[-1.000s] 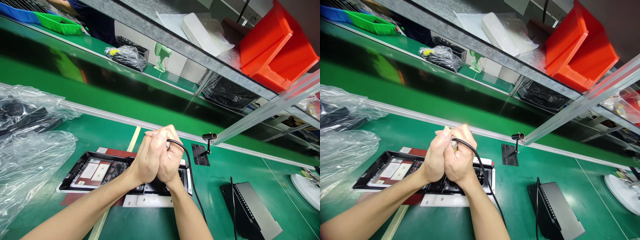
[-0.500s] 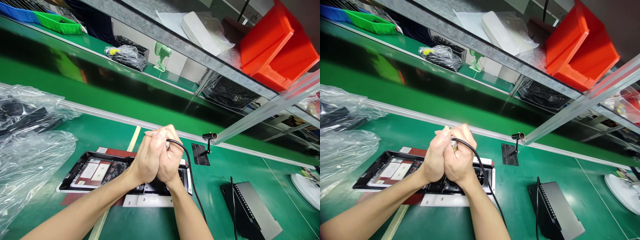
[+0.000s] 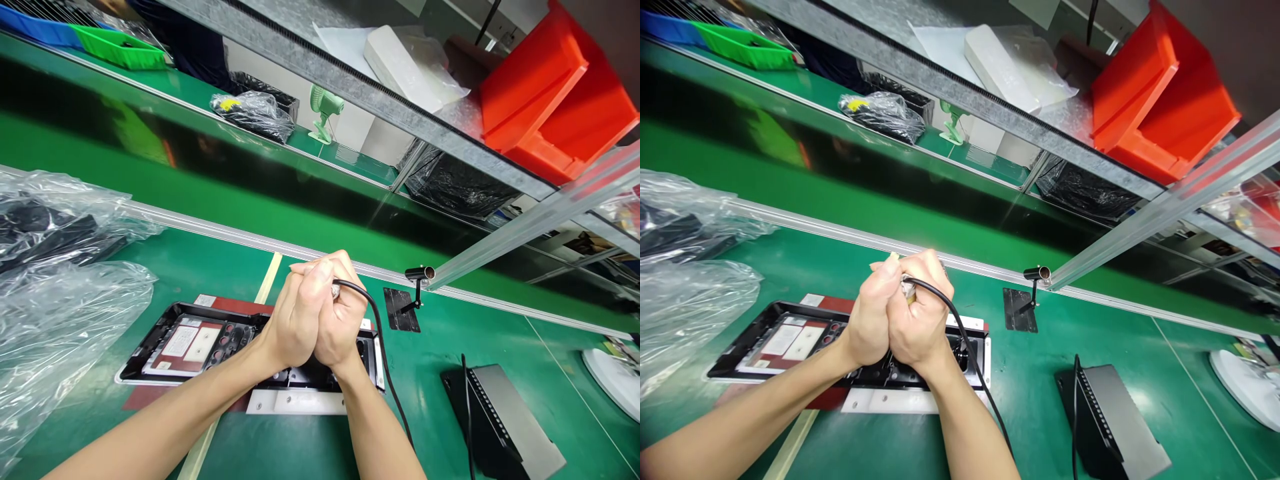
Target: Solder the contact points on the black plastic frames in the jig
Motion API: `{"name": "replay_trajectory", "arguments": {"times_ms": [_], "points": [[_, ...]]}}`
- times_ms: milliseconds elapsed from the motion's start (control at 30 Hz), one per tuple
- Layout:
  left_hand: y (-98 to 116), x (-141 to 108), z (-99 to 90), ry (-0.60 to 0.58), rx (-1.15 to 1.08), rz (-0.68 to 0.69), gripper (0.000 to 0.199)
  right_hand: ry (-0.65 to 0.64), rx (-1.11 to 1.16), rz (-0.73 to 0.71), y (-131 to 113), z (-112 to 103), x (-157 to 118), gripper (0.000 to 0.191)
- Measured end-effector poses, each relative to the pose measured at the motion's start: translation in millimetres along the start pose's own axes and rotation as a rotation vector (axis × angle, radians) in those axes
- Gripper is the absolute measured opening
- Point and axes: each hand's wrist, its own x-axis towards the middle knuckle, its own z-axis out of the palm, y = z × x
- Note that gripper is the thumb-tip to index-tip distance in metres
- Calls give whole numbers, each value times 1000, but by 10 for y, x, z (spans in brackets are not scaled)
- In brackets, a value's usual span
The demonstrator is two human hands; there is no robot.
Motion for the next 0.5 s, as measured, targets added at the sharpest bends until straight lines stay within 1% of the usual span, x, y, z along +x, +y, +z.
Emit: {"name": "replay_trajectory", "arguments": {"times_ms": [167,333,367,500], "points": [[-92,-53,-14,72,-7,-72,54,4,8,-20,5,3,-3,21],[-155,-81,-30,128,-12,-134,49,21,7,-10,6,10,-9,24],[-153,-79,-31,132,-8,-131,48,22,4,-6,5,11,-10,25],[-135,-68,-26,85,-7,-88,49,16,-28,6,1,9,-12,30]]}}
